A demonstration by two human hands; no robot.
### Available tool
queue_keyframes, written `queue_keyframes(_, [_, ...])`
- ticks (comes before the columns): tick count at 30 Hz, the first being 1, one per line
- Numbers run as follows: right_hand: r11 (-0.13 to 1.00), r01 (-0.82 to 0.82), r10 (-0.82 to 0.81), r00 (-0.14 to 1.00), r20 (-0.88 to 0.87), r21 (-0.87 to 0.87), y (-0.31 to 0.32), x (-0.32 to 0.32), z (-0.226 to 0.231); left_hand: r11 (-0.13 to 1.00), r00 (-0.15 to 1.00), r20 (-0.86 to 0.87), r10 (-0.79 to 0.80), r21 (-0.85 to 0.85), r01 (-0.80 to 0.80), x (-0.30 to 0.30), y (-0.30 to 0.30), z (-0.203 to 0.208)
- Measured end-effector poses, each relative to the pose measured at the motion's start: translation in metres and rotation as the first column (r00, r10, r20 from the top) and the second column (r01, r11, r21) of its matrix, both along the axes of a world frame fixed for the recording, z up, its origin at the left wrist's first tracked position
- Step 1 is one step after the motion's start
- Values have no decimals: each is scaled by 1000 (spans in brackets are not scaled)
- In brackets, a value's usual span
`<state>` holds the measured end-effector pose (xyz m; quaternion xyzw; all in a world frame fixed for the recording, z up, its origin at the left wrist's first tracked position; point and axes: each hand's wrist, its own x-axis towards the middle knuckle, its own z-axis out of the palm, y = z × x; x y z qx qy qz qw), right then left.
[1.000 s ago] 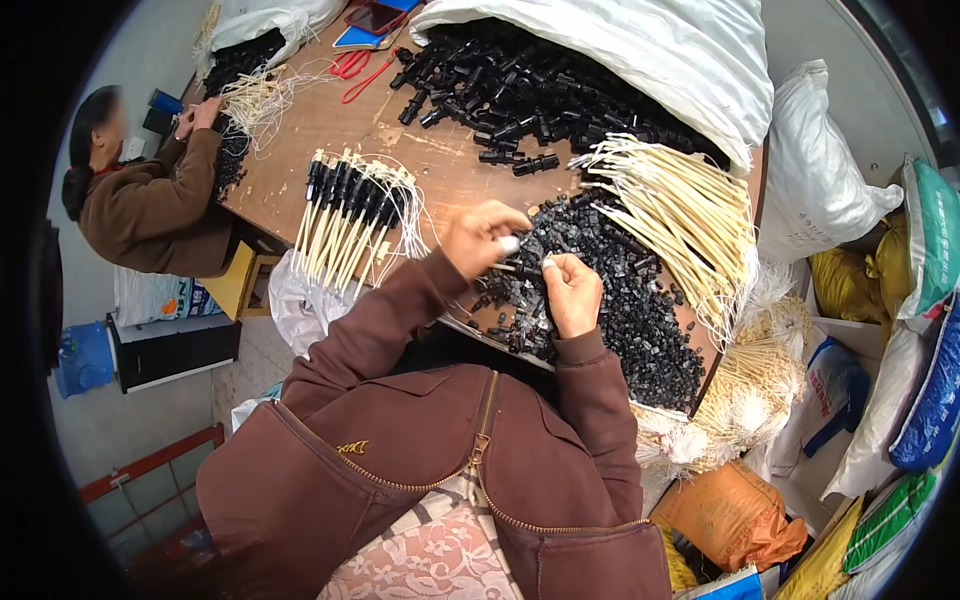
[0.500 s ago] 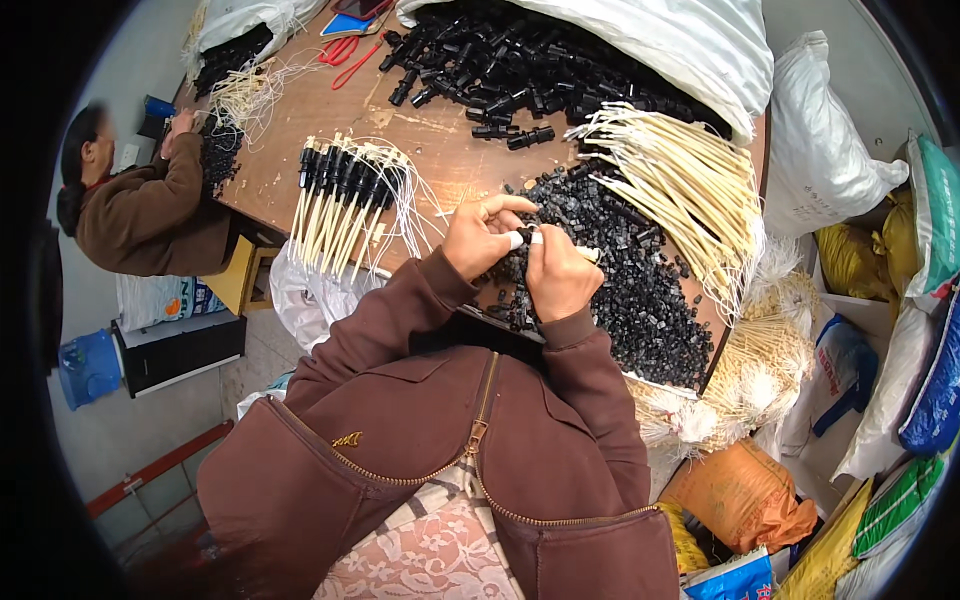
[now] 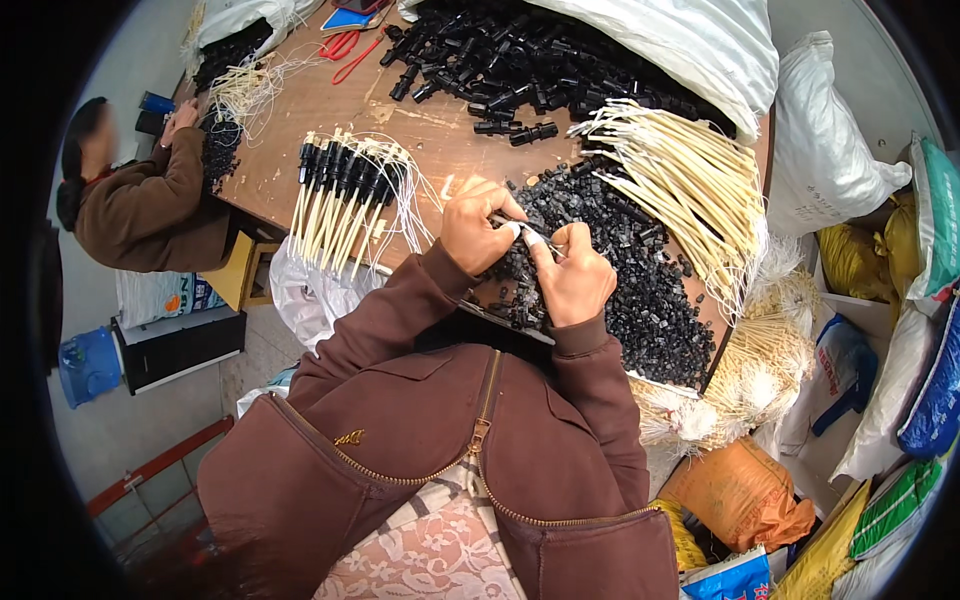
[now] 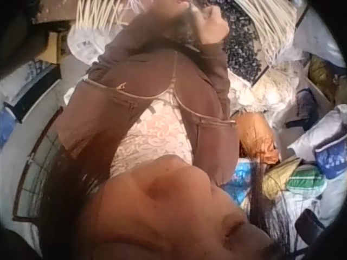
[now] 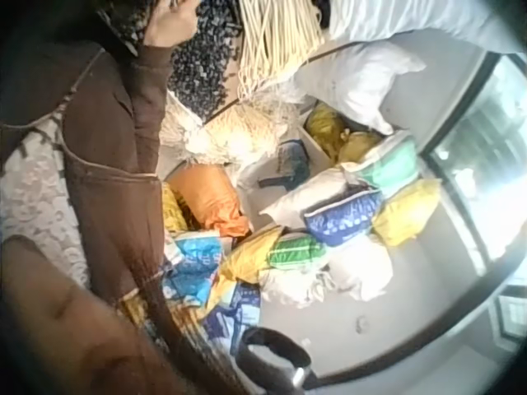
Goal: Assembling electronic wire harnesses by organizing and connecting wires at a workbench.
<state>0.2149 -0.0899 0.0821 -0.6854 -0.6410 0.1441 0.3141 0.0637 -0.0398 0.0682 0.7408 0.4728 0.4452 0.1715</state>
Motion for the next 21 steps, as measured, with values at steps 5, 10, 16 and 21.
queue_keyframes(5, [914, -352, -179, 94, -979, -201, 10, 36, -41, 942, 962, -7, -271, 201, 267, 5, 8, 25])
queue_keyframes(10, [963, -270, 170, 638, -751, -11, 3, 30, -16, 908, 903, -138, -406, -173, 382, -2, 7, 7])
queue_keyframes(16, [909, -335, 340, 940, 26, 247, -8, 24, 10, 874, 906, -97, -412, -321, 364, -13, 11, 2])
queue_keyframes(21, [915, -328, 323, 944, 61, 236, -10, 21, 4, 751, 926, -81, -370, -613, 246, -11, 5, 21])
